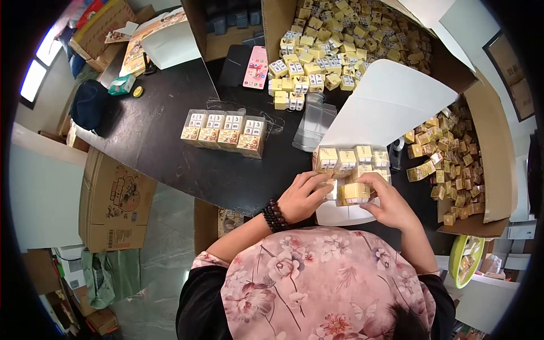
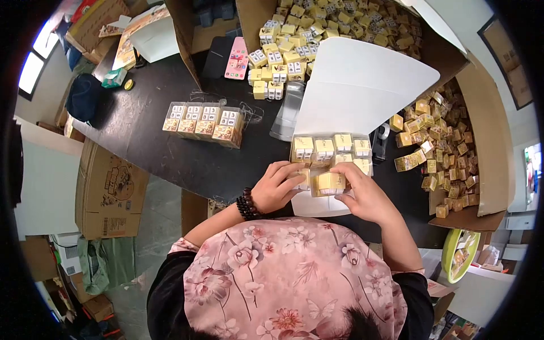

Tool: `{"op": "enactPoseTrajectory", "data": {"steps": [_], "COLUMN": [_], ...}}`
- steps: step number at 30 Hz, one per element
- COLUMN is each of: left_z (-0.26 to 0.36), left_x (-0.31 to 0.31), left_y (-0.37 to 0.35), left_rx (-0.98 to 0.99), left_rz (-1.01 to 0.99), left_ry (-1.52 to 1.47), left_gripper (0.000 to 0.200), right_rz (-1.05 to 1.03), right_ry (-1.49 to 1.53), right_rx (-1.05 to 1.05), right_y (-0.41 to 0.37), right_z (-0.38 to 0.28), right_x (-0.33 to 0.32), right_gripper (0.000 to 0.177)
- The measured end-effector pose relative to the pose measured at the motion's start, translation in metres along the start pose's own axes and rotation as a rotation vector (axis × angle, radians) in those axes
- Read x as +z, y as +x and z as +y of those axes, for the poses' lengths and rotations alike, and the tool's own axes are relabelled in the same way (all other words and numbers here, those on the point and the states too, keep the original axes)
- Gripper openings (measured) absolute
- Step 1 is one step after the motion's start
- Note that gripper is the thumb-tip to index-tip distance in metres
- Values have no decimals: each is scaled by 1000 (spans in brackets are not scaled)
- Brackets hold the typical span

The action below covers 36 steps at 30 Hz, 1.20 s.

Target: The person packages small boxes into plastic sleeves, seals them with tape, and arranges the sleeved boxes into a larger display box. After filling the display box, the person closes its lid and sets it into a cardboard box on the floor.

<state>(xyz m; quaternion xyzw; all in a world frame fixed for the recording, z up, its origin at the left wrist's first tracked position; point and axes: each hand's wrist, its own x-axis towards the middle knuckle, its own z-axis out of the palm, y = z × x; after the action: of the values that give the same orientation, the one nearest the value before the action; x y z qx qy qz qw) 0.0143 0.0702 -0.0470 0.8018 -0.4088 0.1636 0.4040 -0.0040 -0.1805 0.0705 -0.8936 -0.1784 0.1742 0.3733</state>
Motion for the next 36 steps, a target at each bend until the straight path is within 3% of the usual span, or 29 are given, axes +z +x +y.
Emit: {"op": "enactPoseTrajectory", "data": {"steps": [1, 3, 9, 11, 14, 22, 24, 27, 31, 33, 35, 36], "left_z": [0, -1, 0, 0, 1, 6, -1, 4, 5, 3, -3, -6], "left_x": [-1, -1, 4, 5, 11, 0, 17, 22, 15, 17, 31, 37], "left_y": [-1, -3, -2, 6, 14, 15, 11, 14, 4, -3, -13, -20], "left_rx": [1, 5, -14, -55, -106, -211, -171, -21, -43, 225, 497, 495], "left_rz": [16, 25, -37, -33, -28, -51, -16, 26, 29, -9, -116, -115], "left_ry": [1, -4, 60, 57, 135, 135, 216, 272, 244, 139, 68, 60], "left_gripper": [43, 42, 39, 43, 47, 52, 45, 34, 35, 18, 9, 9], "right_rz": [5, 59, 140, 299, 401, 357, 351, 431, 542, 597, 175, -68], "right_ry": [5, -294, -369, -645, -661, -610, -802, -789, -731, -613, -225, -18], "right_rx": [8, -209, -192, -213, -256, -171, -146, -207, -254, -360, -440, -125], "right_y": [0, 3, 19, 23, 23, 22, 30, 35, 35, 24, 1, 2], "right_z": [0, -1, 26, 30, 50, 21, 28, 49, 35, 34, 59, 52], "right_x": [2, 9, 43, 49, 60, 67, 74, 81, 82, 85, 77, 80], "right_gripper": [59, 62, 57, 58, 58, 73, 72, 65, 59, 52, 42, 38]}}
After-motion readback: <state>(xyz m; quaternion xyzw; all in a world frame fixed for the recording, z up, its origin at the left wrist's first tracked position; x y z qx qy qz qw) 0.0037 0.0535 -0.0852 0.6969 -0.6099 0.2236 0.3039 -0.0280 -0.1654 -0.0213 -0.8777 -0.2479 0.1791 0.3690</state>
